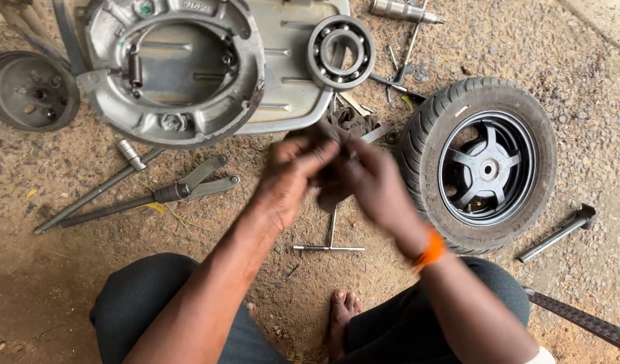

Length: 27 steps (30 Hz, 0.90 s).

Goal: Cleaning and assembling motorcycle clutch and brake components.

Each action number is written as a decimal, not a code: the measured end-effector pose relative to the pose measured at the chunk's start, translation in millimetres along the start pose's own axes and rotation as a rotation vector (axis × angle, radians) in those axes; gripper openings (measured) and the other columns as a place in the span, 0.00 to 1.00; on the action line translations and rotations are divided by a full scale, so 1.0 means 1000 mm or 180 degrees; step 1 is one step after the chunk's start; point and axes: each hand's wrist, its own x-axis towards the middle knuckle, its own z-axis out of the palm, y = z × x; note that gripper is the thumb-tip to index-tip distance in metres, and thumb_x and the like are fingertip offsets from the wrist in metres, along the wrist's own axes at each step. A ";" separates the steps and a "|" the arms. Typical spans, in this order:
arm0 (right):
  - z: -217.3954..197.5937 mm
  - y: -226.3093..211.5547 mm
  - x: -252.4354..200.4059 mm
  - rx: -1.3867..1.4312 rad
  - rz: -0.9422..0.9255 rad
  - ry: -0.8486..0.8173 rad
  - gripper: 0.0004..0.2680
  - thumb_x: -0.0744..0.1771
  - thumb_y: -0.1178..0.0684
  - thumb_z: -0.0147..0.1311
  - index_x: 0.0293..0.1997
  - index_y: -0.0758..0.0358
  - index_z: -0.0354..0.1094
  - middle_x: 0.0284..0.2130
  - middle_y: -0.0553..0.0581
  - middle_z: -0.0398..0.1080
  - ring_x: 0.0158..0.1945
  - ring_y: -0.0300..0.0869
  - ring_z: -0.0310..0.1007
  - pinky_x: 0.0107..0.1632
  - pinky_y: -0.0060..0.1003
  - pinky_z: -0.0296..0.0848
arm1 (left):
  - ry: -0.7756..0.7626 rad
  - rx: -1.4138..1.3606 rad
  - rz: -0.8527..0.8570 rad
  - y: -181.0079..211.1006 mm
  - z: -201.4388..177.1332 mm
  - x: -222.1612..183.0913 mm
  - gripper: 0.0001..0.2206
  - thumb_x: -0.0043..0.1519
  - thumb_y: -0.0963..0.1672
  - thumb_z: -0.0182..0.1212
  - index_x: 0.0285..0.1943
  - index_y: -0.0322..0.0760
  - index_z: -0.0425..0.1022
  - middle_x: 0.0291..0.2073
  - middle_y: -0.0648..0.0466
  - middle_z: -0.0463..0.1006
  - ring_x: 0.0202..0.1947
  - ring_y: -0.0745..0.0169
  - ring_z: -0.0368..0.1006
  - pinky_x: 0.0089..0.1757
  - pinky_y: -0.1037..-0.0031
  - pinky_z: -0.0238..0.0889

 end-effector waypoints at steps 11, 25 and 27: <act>0.003 0.019 0.006 -0.0350 -0.1012 0.0155 0.16 0.70 0.63 0.43 0.68 0.72 0.62 0.44 0.64 0.76 0.46 0.42 0.76 0.48 0.36 0.76 | -0.0034 -0.0282 0.0130 -0.013 -0.007 -0.004 0.07 0.62 0.44 0.68 0.40 0.35 0.80 0.30 0.56 0.81 0.29 0.70 0.74 0.32 0.76 0.70; -0.040 0.040 0.002 0.0430 -0.0866 0.0886 0.12 0.67 0.64 0.42 0.53 0.75 0.70 0.41 0.57 0.76 0.41 0.36 0.76 0.45 0.27 0.75 | -0.0056 -0.0839 0.0394 0.023 -0.027 -0.004 0.09 0.65 0.42 0.64 0.49 0.32 0.74 0.32 0.55 0.75 0.27 0.76 0.64 0.27 0.83 0.56; -0.089 0.092 0.016 0.0606 -0.1507 0.0794 0.02 0.71 0.67 0.46 0.42 0.76 0.64 0.31 0.52 0.64 0.32 0.33 0.62 0.42 0.29 0.67 | -0.0204 -0.0672 0.0370 0.031 -0.024 -0.009 0.11 0.63 0.43 0.65 0.51 0.31 0.76 0.34 0.55 0.77 0.28 0.74 0.67 0.29 0.81 0.58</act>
